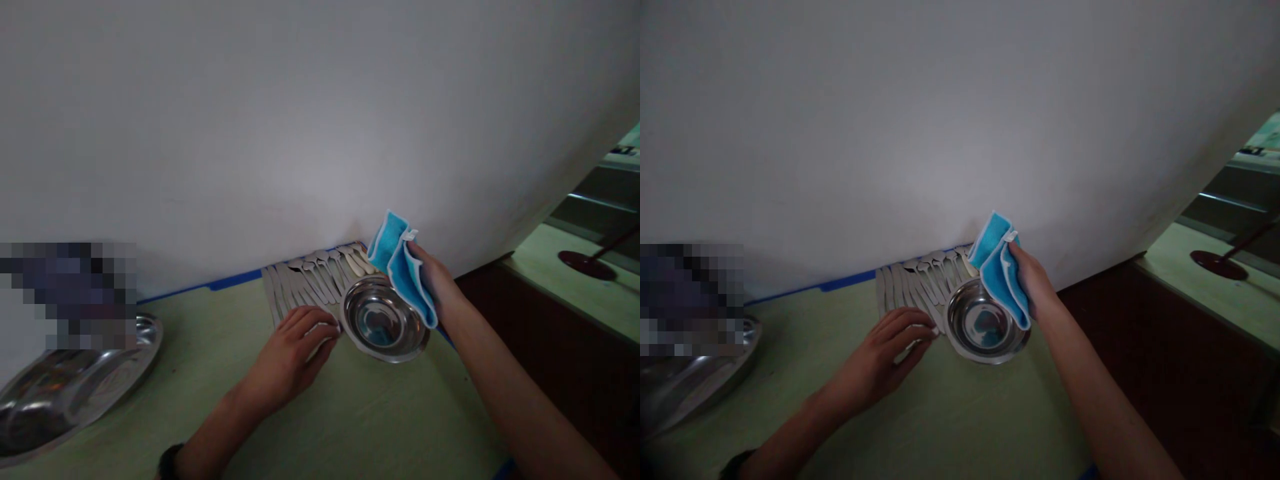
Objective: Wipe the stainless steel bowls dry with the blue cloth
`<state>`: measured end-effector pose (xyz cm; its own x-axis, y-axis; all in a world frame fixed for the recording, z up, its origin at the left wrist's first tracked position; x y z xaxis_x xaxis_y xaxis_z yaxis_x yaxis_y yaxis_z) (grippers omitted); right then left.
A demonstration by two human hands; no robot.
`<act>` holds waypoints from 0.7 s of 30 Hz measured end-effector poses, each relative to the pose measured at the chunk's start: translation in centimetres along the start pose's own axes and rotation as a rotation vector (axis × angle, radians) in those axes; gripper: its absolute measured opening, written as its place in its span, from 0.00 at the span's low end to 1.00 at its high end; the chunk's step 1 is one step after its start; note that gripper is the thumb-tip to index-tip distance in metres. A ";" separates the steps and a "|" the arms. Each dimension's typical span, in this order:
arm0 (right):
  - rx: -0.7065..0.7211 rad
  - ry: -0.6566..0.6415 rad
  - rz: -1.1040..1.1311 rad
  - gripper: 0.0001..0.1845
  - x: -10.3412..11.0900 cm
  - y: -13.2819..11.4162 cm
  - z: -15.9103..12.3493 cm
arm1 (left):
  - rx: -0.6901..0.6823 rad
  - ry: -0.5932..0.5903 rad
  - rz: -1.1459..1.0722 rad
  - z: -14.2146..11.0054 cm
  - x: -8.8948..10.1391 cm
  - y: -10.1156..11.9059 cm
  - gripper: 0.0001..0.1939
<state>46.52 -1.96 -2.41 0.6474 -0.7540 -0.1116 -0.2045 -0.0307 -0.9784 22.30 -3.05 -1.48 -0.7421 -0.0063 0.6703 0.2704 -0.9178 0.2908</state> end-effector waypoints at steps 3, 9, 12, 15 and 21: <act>-0.091 -0.065 -0.003 0.19 -2.7 0.8 -2.6 | 0.085 0.084 0.031 -1.7 3.2 -0.9 0.07; -0.208 -0.342 0.077 0.22 -10.5 3.5 -10.0 | 0.271 0.159 0.243 -7.6 8.8 -2.3 0.09; -0.172 -0.410 0.035 0.21 -13.6 5.3 -12.8 | 0.198 0.179 0.415 -10.4 11.1 -2.4 0.13; -0.121 -0.448 -0.030 0.20 -16.1 6.9 -14.3 | 0.166 0.166 0.553 -12.4 13.3 -2.7 0.12; -0.086 -0.521 -0.012 0.23 -21.5 7.5 -14.6 | 0.472 0.344 0.859 -14.6 18.8 -5.5 0.22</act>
<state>20.34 4.44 -4.79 0.9247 -0.3275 -0.1942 -0.2406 -0.1075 -0.9646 -2.09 -3.89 -0.47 -0.3005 -0.7657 0.5687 0.9486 -0.3023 0.0942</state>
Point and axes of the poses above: each hand's wrist, its own z-axis towards the middle knuckle, its own x-axis out of the back of the hand, y = z × x, the point moved 6 cm from there along z, towards the middle knuckle, and after that the axes turned 15 degrees about y, right-handed, at the moved point
